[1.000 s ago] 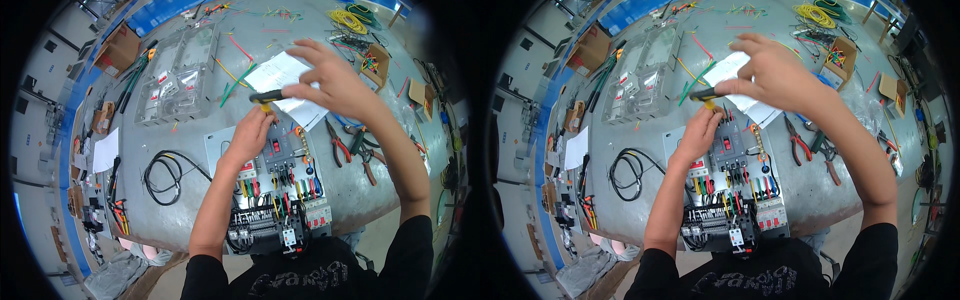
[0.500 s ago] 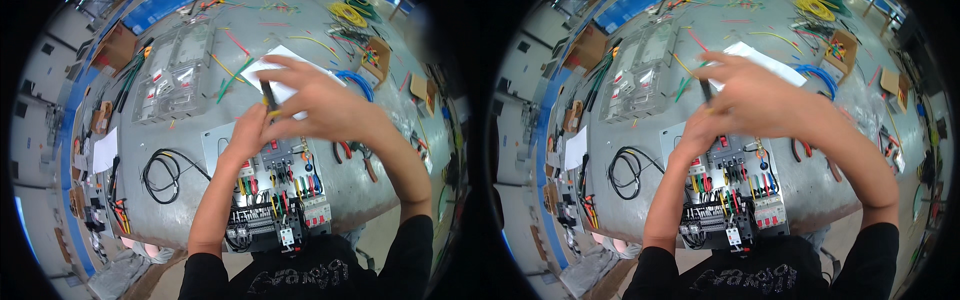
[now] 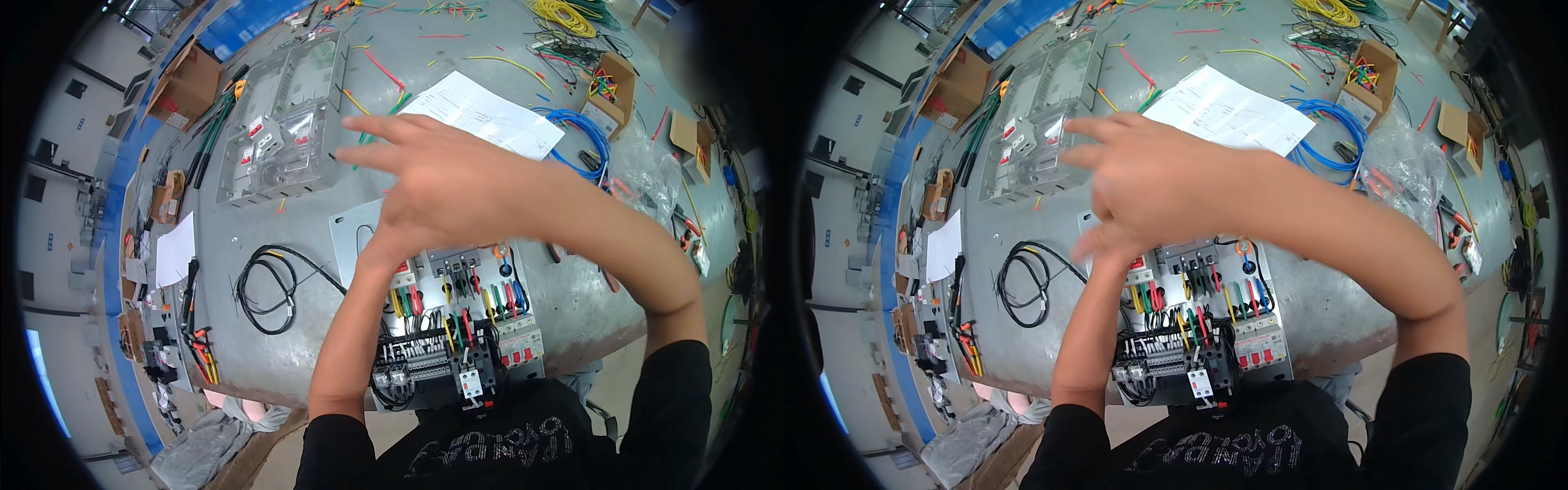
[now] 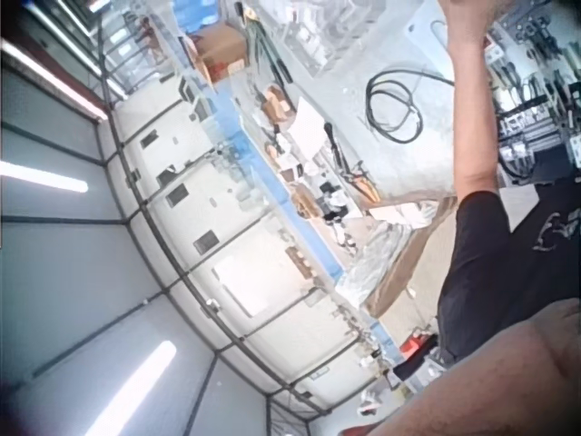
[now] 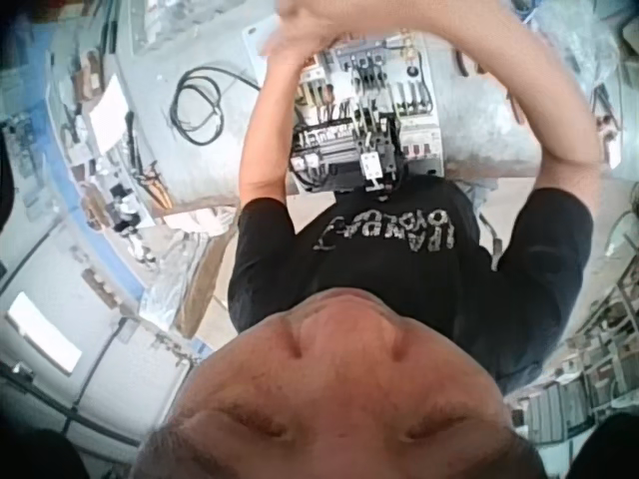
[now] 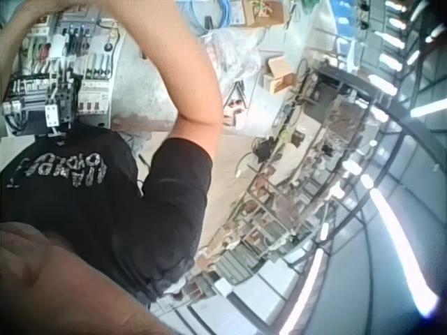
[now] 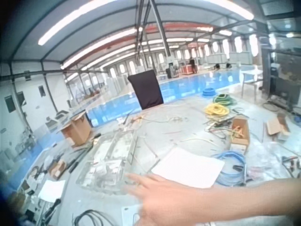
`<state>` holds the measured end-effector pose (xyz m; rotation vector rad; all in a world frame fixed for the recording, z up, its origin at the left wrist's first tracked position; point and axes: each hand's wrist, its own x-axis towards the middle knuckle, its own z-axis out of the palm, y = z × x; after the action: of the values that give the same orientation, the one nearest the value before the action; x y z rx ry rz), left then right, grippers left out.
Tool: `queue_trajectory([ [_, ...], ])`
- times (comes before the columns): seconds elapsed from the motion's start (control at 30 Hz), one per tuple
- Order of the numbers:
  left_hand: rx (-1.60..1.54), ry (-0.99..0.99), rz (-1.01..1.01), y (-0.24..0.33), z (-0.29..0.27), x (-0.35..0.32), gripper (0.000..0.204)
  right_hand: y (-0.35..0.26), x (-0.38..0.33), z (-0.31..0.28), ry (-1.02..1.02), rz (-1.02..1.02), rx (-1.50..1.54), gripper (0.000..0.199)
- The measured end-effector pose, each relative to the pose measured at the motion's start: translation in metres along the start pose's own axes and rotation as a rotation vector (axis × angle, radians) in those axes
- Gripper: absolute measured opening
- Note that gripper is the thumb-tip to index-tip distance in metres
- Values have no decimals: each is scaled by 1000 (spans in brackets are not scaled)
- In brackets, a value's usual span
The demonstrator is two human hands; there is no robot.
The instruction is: The person connects multiple colored wires to terminals on an electrical panel using a screwdriver. They strip wire ends, insert them into terminal blocks, and tighten screws to secure connections. The person occasionally refers to a document on the table while working.
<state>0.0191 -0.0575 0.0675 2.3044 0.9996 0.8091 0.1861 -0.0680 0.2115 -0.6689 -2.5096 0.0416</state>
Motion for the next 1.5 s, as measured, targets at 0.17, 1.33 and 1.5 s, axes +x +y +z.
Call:
queue_trajectory([
  [0.17,62,-43,-47,8,-5,9,18,76,-5,-29,-279,479,301,39],
  [1.33,3,-21,-53,0,-1,12,22,53,9,-28,-271,338,254,43],
  [1.5,31,11,10,-2,3,11,24,56,-26,-42,-269,422,156,49],
])
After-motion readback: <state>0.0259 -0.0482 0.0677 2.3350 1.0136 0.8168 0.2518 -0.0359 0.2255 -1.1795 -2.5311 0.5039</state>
